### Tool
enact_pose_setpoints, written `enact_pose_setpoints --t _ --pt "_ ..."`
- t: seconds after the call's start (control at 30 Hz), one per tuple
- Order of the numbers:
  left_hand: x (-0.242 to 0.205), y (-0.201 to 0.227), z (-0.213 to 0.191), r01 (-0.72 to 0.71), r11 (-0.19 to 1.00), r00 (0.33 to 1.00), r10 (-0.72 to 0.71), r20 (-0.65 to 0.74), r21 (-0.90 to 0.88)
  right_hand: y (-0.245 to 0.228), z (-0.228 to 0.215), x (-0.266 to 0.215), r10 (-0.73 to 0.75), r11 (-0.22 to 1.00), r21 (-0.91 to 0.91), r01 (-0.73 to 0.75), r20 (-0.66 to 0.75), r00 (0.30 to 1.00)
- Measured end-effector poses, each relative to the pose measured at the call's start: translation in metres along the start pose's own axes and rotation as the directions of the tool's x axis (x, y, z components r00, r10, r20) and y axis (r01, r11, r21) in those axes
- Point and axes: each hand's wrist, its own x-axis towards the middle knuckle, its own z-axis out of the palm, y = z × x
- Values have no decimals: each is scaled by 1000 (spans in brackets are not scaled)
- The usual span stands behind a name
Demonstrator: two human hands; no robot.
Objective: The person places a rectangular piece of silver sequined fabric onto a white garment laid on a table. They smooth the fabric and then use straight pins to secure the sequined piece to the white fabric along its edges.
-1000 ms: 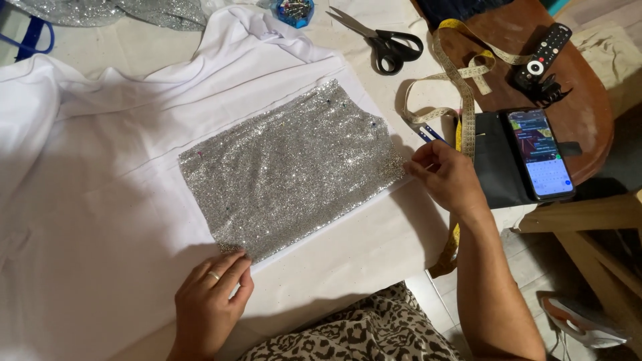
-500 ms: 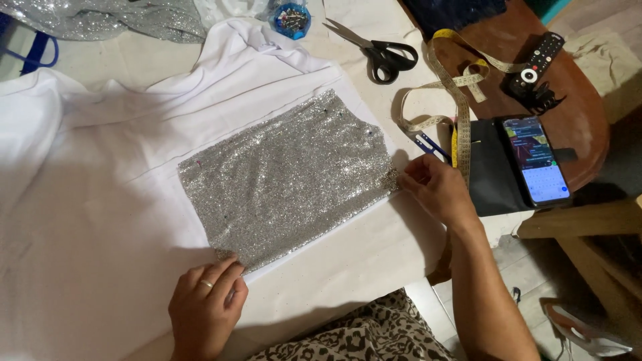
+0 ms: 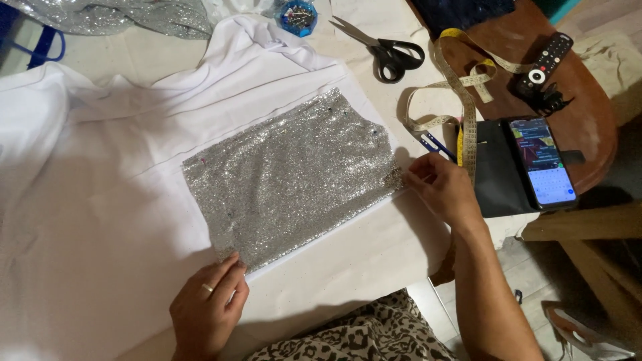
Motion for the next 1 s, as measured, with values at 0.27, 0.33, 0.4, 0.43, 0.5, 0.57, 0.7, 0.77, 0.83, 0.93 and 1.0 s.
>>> enact_pose_setpoints --t 0.27,0.33,0.4,0.43,0.5,0.57,0.7,0.77,0.83,0.93,1.0 --pt "-22 -17 19 119 989 988 -109 109 -86 -4 -3 0 95 995 6 -95 4 996" --pt "-22 -17 19 177 977 978 -161 136 -118 -3 -3 2 98 995 -4 -98 7 995" --pt "-14 -18 11 240 960 963 -217 159 -142 -9 -6 5 91 996 -14 -91 14 996" --pt "-7 -19 4 377 897 906 -306 293 -231 -17 -10 7 113 984 -144 -105 50 992" --pt "8 -28 -9 518 802 824 -376 424 -297 -24 -14 16 132 955 -278 -104 85 988" --pt "22 -46 -19 526 810 805 -374 461 -260 -26 -17 32 -20 947 -320 26 21 1000" --pt "57 -118 16 598 745 794 -501 344 -296 -64 2 81 -162 930 -329 165 35 986" --pt "74 -163 47 737 635 666 -624 410 -231 -85 18 106 -211 953 -207 221 68 975" --pt "88 -175 70 785 592 605 -672 427 -182 -78 36 146 -219 933 -271 236 92 971" --pt "107 -177 81 839 537 509 -722 468 -85 -71 58 185 -185 918 -336 210 105 977" --pt "116 -172 81 851 524 477 -738 477 -40 -70 64 195 -161 922 -340 186 100 982"
